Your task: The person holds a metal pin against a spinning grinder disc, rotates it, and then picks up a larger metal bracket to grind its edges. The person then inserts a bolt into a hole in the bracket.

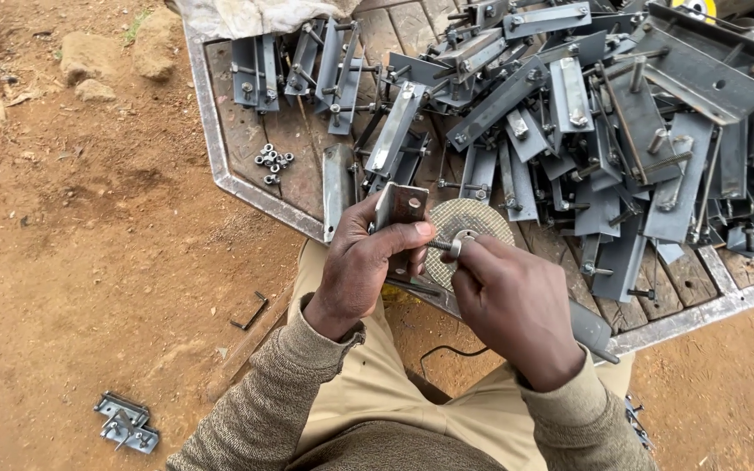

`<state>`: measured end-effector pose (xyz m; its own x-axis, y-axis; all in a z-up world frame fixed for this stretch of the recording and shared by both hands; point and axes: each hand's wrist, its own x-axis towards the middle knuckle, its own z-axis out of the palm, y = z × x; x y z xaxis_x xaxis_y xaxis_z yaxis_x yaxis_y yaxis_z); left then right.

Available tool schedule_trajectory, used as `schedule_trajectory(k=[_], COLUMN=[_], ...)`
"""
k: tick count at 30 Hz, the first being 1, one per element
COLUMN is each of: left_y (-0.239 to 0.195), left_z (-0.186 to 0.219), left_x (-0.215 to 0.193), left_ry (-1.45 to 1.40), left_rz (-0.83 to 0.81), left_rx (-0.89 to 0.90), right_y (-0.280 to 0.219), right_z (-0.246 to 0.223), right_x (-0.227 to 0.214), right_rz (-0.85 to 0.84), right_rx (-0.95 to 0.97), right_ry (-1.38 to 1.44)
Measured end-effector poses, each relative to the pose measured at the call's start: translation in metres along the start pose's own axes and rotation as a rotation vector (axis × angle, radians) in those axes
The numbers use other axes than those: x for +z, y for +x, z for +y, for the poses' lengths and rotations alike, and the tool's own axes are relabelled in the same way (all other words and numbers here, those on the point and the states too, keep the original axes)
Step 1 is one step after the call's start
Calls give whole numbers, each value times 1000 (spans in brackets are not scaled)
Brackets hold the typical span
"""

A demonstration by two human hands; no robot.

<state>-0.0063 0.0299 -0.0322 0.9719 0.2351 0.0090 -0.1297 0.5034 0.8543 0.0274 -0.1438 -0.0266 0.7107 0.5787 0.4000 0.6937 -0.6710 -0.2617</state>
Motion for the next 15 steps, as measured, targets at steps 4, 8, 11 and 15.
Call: schedule_trajectory(k=[4, 8, 11, 15], left_y=[0, 3, -1, 2], left_z=[-1, -4, -3, 1], left_x=[1, 2, 3, 5], left_ry=[50, 44, 64, 104], left_rz=[-37, -63, -61, -63], left_rx=[23, 42, 28, 76], right_y=[-3, 7, 5, 6], right_z=[1, -2, -5, -2], right_x=[-12, -18, -30, -24], right_rz=[189, 137, 117, 101], right_rx=[78, -103, -57, -78], right_ry=[268, 71, 93, 218])
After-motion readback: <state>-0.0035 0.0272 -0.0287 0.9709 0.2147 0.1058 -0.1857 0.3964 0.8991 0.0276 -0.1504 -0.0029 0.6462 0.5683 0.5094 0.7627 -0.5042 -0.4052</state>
